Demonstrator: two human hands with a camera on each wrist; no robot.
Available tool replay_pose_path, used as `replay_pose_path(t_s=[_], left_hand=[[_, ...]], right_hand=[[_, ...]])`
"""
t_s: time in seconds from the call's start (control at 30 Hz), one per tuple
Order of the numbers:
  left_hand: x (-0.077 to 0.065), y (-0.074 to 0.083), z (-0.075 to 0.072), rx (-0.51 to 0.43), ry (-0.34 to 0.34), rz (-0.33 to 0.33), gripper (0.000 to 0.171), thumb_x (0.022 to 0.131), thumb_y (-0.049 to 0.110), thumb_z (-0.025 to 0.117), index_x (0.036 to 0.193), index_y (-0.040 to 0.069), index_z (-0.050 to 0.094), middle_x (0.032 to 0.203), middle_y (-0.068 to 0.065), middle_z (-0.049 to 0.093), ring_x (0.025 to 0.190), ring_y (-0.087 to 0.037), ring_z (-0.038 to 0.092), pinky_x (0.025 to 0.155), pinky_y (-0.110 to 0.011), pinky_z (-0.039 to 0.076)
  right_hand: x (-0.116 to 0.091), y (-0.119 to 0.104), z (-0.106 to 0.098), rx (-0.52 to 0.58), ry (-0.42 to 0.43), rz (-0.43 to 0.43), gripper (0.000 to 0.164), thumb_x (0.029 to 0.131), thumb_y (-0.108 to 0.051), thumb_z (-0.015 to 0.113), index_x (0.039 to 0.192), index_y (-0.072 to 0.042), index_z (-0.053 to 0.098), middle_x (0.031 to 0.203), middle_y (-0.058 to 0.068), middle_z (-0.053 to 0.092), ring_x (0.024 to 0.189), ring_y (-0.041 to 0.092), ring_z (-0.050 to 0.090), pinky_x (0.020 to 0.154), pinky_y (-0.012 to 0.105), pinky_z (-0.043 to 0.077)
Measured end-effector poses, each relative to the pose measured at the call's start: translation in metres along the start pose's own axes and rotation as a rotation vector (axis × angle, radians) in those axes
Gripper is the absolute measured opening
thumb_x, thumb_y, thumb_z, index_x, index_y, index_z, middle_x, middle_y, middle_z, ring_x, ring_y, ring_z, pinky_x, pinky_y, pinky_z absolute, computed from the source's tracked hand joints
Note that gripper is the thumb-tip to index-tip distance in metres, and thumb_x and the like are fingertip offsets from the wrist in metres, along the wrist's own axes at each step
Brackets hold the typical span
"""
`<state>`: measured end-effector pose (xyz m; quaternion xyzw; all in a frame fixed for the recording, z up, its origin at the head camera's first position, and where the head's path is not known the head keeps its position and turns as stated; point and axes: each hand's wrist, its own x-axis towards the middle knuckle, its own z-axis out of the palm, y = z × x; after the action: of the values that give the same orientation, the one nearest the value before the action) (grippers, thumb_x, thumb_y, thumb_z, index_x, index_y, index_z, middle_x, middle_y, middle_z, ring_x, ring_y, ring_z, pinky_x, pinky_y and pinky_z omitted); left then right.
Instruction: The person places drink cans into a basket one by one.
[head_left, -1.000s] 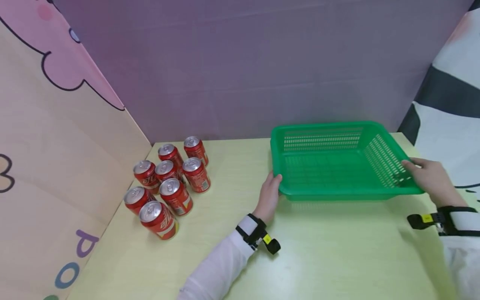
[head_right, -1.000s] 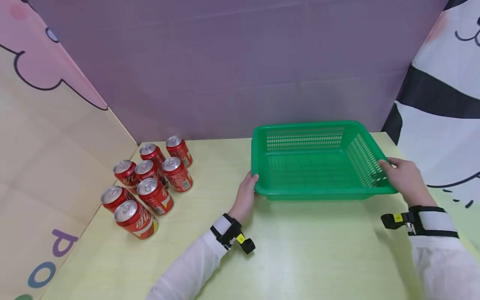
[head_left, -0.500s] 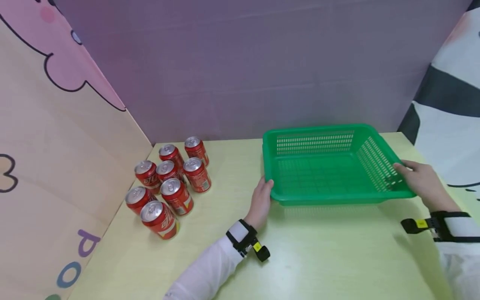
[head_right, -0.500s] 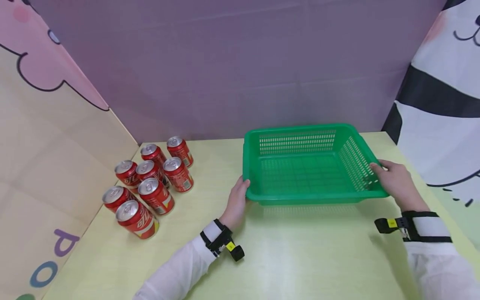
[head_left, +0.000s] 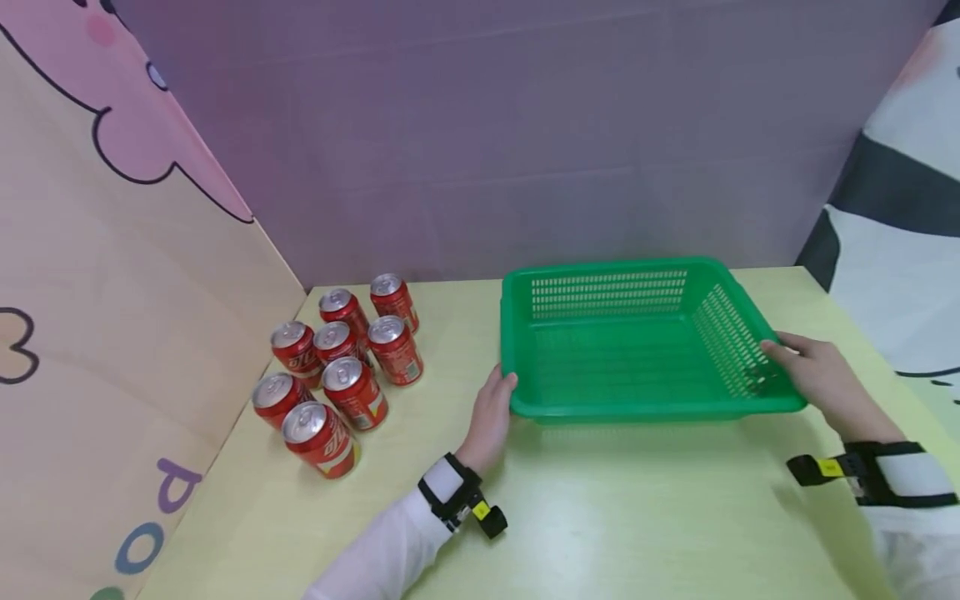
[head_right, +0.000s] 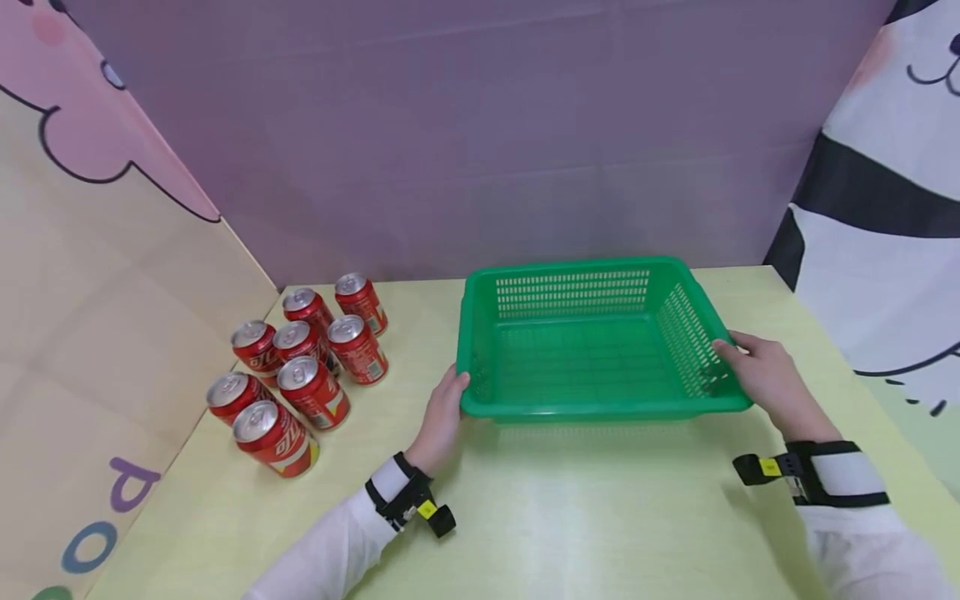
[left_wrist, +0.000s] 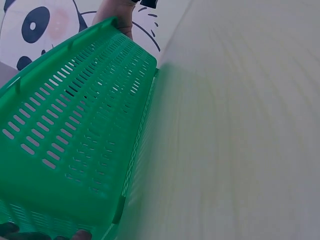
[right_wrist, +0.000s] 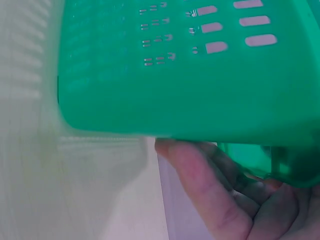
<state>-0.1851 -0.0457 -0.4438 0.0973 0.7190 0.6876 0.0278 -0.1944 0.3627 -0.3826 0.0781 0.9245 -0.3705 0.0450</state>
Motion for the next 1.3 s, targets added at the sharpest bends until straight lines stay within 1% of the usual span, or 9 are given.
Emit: replay_pose_path(t_s=[0.13, 0.2, 0.53, 0.7, 0.83, 0.97, 1.1, 1.17, 1.3], left_hand=[[-0.005, -0.001, -0.013, 0.014, 0.012, 0.002, 0.048, 0.102, 0.032, 0.033, 0.142, 0.004, 0.037, 0.140, -0.017, 0.045, 0.134, -0.029, 0.037, 0.111, -0.048, 0.025], [-0.008, -0.002, -0.018, 0.020, 0.017, 0.005, 0.048, 0.102, 0.030, 0.033, 0.142, 0.004, 0.037, 0.142, -0.016, 0.044, 0.134, -0.029, 0.036, 0.111, -0.049, 0.025], [-0.024, -0.003, -0.041, 0.036, 0.051, 0.017, 0.048, 0.102, 0.030, 0.032, 0.142, 0.004, 0.037, 0.144, -0.014, 0.042, 0.135, -0.028, 0.035, 0.112, -0.049, 0.023], [-0.031, -0.003, -0.053, 0.040, 0.073, 0.016, 0.047, 0.102, 0.028, 0.032, 0.141, 0.003, 0.039, 0.142, -0.014, 0.045, 0.133, -0.028, 0.037, 0.111, -0.049, 0.024], [-0.034, -0.004, -0.061, 0.032, 0.095, 0.006, 0.046, 0.102, 0.027, 0.032, 0.141, 0.004, 0.040, 0.139, -0.015, 0.047, 0.129, -0.027, 0.040, 0.110, -0.046, 0.025], [-0.035, -0.004, -0.067, 0.021, 0.117, -0.013, 0.046, 0.101, 0.028, 0.033, 0.139, 0.005, 0.043, 0.134, -0.015, 0.051, 0.122, -0.024, 0.046, 0.107, -0.039, 0.029], [-0.035, -0.004, -0.070, 0.013, 0.135, -0.031, 0.045, 0.100, 0.027, 0.033, 0.137, 0.005, 0.046, 0.130, -0.015, 0.054, 0.117, -0.022, 0.048, 0.104, -0.033, 0.032], [-0.036, -0.004, -0.071, 0.004, 0.137, -0.040, 0.045, 0.100, 0.026, 0.033, 0.137, 0.004, 0.045, 0.133, -0.014, 0.053, 0.120, -0.022, 0.046, 0.106, -0.034, 0.030], [-0.037, -0.002, -0.071, -0.005, 0.143, -0.055, 0.047, 0.100, 0.026, 0.034, 0.140, 0.002, 0.042, 0.139, -0.013, 0.048, 0.128, -0.022, 0.040, 0.110, -0.039, 0.024]], right_hand=[[-0.006, -0.007, 0.010, 0.008, -0.009, -0.019, 0.075, 0.100, -0.049, 0.025, 0.143, 0.012, 0.018, 0.139, 0.043, 0.024, 0.112, 0.049, 0.037, 0.088, 0.062, 0.035], [-0.009, -0.010, 0.014, 0.005, -0.007, -0.025, 0.074, 0.100, -0.049, 0.025, 0.143, 0.011, 0.019, 0.137, 0.042, 0.029, 0.104, 0.044, 0.040, 0.080, 0.054, 0.039], [-0.022, -0.024, 0.033, -0.002, 0.029, -0.085, 0.066, 0.101, -0.043, 0.031, 0.142, 0.008, 0.027, 0.135, 0.040, 0.036, 0.102, 0.039, 0.048, 0.075, 0.042, 0.042], [-0.026, -0.030, 0.041, -0.005, 0.030, -0.144, 0.064, 0.101, -0.041, 0.034, 0.141, 0.009, 0.030, 0.122, 0.036, 0.050, 0.080, 0.022, 0.055, 0.059, 0.026, 0.043], [-0.031, -0.035, 0.045, -0.002, 0.013, -0.178, 0.064, 0.101, -0.039, 0.035, 0.141, 0.010, 0.029, 0.099, 0.027, 0.058, 0.069, 0.014, 0.052, 0.056, 0.025, 0.041], [-0.035, -0.037, 0.049, -0.002, 0.020, -0.200, 0.063, 0.101, -0.038, 0.037, 0.140, 0.011, 0.030, 0.087, 0.022, 0.059, 0.066, 0.013, 0.051, 0.054, 0.025, 0.040], [-0.039, -0.038, 0.052, -0.004, 0.042, -0.226, 0.061, 0.101, -0.036, 0.039, 0.139, 0.011, 0.033, 0.083, 0.019, 0.061, 0.063, 0.011, 0.050, 0.052, 0.026, 0.039], [-0.041, -0.038, 0.054, -0.008, 0.046, -0.233, 0.061, 0.101, -0.036, 0.039, 0.139, 0.011, 0.033, 0.079, 0.019, 0.060, 0.063, 0.011, 0.049, 0.052, 0.026, 0.038], [-0.043, -0.040, 0.055, -0.019, 0.055, -0.249, 0.059, 0.101, -0.034, 0.039, 0.139, 0.011, 0.034, 0.084, 0.024, 0.061, 0.062, 0.011, 0.049, 0.053, 0.025, 0.038]])
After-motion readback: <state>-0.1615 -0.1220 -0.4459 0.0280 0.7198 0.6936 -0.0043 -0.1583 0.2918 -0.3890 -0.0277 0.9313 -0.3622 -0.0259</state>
